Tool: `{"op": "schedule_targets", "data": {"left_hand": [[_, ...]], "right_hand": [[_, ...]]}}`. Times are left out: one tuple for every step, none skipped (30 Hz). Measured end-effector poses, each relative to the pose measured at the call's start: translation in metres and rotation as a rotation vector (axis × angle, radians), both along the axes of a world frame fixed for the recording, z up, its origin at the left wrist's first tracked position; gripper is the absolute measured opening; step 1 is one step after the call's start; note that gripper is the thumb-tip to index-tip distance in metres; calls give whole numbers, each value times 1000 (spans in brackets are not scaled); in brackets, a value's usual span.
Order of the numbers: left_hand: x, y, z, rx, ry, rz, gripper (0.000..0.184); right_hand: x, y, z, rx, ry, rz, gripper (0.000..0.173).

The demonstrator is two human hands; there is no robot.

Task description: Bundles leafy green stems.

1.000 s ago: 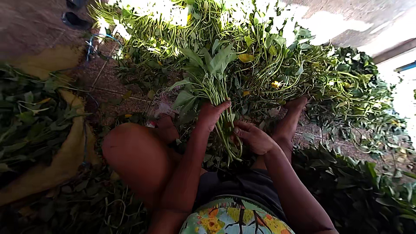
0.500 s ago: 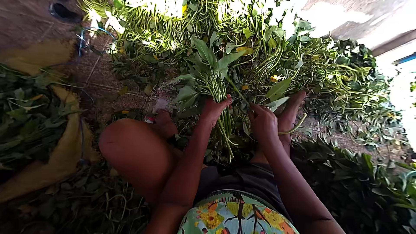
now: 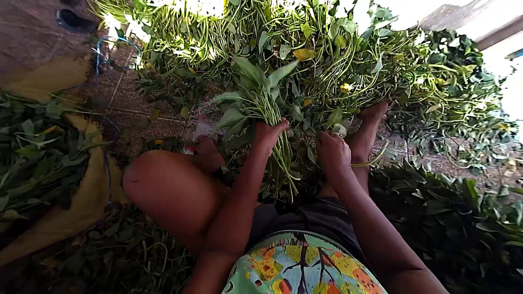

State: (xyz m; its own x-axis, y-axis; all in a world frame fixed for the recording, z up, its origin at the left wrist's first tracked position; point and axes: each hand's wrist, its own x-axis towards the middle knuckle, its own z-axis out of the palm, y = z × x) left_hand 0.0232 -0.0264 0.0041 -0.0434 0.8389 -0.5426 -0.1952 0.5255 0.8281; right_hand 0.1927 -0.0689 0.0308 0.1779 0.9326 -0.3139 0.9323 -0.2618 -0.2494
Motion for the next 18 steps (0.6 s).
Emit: {"op": "schedule_targets", "data": {"left_hand": [[4,-2,-2,-31,11,-47,23],[6,-3,-5,-61,16,-77,25],[7,-4,-7,-91,11,-93,26],[7,-4,-9,-120,1,-92,27],[7,-4,-11,-151,-15,-79,28],[6,-4,-13,-174,-40,-58,28],[5,-4,-14,-184,-85,-32,27],[5,-4,-15,-186,-133,-7,25],[4,-4,-15,-179,-176,1,26],[4,-4,-15,-169,-205,5,27],[3,-3,-14,-161,-224,13,29],[2,-2,-15,-149,-250,10,29],[0,-1,-14,-142,-279,3,28],[-2,0,-13,-128,-322,-9,26],[-4,0,-12,-121,-362,-15,24],[-6,1,-11,-125,-393,-9,21],[-7,2,-10,-129,-420,8,20],[-10,3,-10,-133,-439,43,16]], "right_hand": [[-11,-5,3,-20,1,60,30],[-20,-8,6,-35,7,111,32],[-26,-12,8,-33,12,153,33],[-29,-14,9,-17,14,183,33],[-30,-17,8,15,33,193,33],[-28,-18,6,67,68,184,32],[-26,-18,4,111,90,167,31],[-23,-17,1,148,100,157,30],[-21,-18,-1,179,104,163,30],[-20,-19,-4,218,113,190,29],[-21,-21,-8,264,131,232,29],[-22,-24,-11,287,157,269,30],[-23,-26,-13,302,184,298,30],[-23,-26,-14,282,217,305,29],[-22,-24,-11,216,257,296,28],[-20,-21,-5,106,307,279,27],[-16,-17,0,-22,373,270,26],[-9,-15,4,-125,457,284,26]]}}
